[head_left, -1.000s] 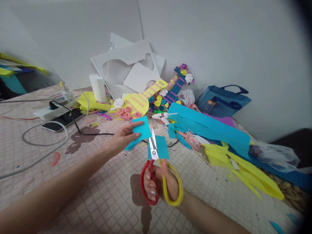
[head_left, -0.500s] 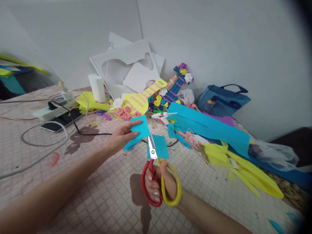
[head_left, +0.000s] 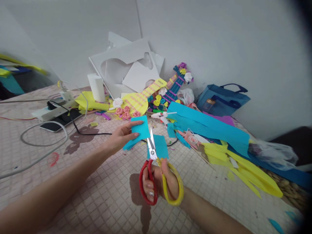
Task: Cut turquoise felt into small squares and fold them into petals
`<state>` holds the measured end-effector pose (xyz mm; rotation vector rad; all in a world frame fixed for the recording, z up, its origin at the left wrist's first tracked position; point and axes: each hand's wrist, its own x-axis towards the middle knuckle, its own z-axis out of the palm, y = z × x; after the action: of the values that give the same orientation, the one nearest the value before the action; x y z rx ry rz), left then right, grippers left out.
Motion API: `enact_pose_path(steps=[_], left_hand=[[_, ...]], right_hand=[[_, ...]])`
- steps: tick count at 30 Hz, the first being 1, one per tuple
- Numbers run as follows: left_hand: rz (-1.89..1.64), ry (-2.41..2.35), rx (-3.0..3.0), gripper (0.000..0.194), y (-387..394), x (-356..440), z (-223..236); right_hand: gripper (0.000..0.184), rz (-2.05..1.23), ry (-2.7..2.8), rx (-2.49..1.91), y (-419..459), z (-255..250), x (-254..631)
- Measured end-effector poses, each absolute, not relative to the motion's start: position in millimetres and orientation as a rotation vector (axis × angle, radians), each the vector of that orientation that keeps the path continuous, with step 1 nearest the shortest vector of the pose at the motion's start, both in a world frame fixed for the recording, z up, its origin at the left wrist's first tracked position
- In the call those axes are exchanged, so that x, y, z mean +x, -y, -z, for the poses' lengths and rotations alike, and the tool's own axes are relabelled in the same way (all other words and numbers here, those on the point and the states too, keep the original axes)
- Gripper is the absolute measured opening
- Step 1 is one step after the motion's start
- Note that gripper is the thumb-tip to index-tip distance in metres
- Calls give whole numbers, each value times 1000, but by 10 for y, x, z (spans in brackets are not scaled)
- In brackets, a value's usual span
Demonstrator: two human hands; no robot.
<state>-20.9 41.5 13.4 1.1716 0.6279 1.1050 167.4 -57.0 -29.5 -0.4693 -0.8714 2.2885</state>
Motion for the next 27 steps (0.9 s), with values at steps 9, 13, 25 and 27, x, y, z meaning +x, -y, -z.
enact_pose_path(steps=[9,13,25,27], left_hand=[[-1062,-601,1180,45,-406,-206,-128],[-1038,-592,1226,47,-397,-202,-105],[-1045,-632,1263,34,-417,-214,-89],[-1055,-628,1262,34,-416,-210,-87]], right_hand=[[73,-2298,874,-462,569,284,1668],[74,-2286,867,-484,564,280,1668],[68,-2277,798,-480,545,301,1677],[67,-2270,801,-487,543,307,1671]])
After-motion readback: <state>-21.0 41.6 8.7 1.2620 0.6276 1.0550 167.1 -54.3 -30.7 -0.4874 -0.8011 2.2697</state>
